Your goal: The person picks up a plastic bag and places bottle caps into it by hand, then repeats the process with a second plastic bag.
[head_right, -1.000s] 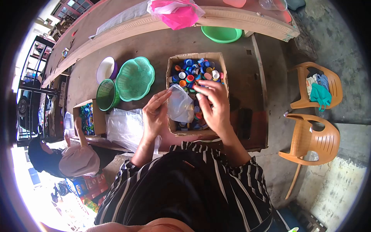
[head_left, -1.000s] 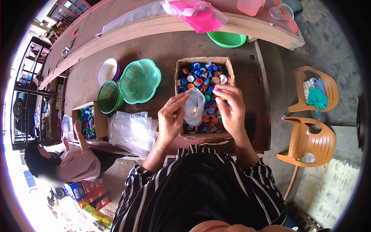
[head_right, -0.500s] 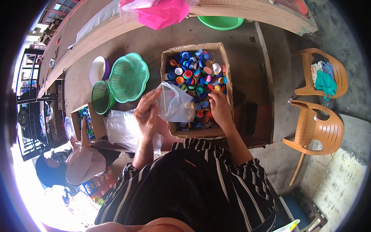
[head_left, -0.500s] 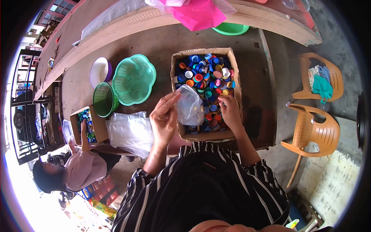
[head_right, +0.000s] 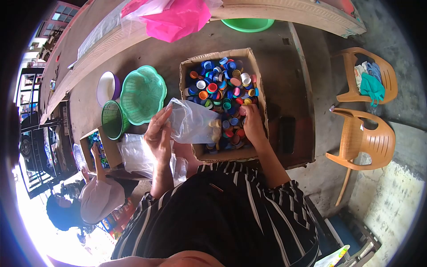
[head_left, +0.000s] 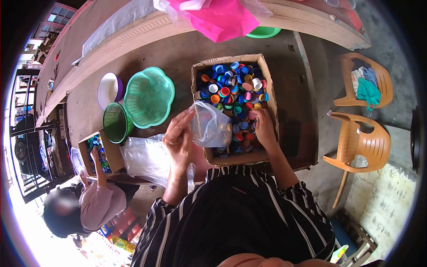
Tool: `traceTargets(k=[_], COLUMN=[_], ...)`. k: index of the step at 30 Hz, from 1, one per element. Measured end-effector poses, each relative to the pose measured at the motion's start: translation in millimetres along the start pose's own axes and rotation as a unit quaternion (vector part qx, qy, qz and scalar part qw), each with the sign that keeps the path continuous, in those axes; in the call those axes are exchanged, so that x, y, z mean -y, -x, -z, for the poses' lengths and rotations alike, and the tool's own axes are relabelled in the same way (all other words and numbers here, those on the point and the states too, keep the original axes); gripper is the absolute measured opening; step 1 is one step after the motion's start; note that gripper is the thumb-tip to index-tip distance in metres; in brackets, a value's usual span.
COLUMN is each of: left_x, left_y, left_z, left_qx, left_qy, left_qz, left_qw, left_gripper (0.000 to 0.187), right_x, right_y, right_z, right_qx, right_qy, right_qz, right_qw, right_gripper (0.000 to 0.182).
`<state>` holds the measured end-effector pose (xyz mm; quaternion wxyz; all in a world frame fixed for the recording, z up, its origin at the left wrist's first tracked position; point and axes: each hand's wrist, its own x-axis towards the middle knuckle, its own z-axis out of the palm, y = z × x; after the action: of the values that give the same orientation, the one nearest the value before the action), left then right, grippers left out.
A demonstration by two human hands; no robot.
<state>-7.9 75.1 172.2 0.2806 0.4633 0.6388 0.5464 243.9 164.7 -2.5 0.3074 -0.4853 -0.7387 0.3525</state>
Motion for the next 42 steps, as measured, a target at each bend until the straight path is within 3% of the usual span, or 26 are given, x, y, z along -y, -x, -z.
traceTargets(k=[6, 9, 12, 21, 26, 33, 39, 42], left_x=[-3, 3, 2, 42, 71, 67, 71, 80], left_y=[12, 24, 38, 81, 109, 134, 148, 156], left_z=[17, 28, 39, 90, 110, 119, 122, 129], left_qx=[-0.038, -0.056, -0.078, -0.181, -0.214, -0.218, -0.229, -0.241], left_qy=[-0.004, -0.017, -0.023, -0.036, -0.022, 0.036, 0.026, 0.038], left_qz=[-0.016, -0.016, -0.016, -0.043, -0.035, 0.014, -0.001, -0.006], left_qw=[0.999, 0.998, 0.997, 0.982, 0.976, 0.975, 0.973, 0.970], left_gripper=[0.042, 0.042, 0.042, 0.044, 0.046, 0.047, 0.048, 0.047], right_x=[-4, -4, 6, -4, 7, -1, -11, -4], right_y=[0, 1, 9, 12, 16, 21, 18, 19], right_z=[-3, -4, -6, -17, -16, -20, -16, -7], right_qx=[-0.026, -0.005, 0.059, 0.107, 0.112, 0.127, 0.110, 0.102], right_qy=[0.040, 0.115, 0.194, 0.291, 0.284, 0.263, 0.045, 0.021], right_qz=[0.029, 0.105, 0.089, 0.132, 0.138, 0.128, 0.092, 0.116], right_qw=[0.998, 0.988, 0.975, 0.941, 0.942, 0.948, 0.989, 0.988], right_gripper=[0.031, 0.023, 0.016, 0.018, 0.013, 0.014, 0.016, 0.017])
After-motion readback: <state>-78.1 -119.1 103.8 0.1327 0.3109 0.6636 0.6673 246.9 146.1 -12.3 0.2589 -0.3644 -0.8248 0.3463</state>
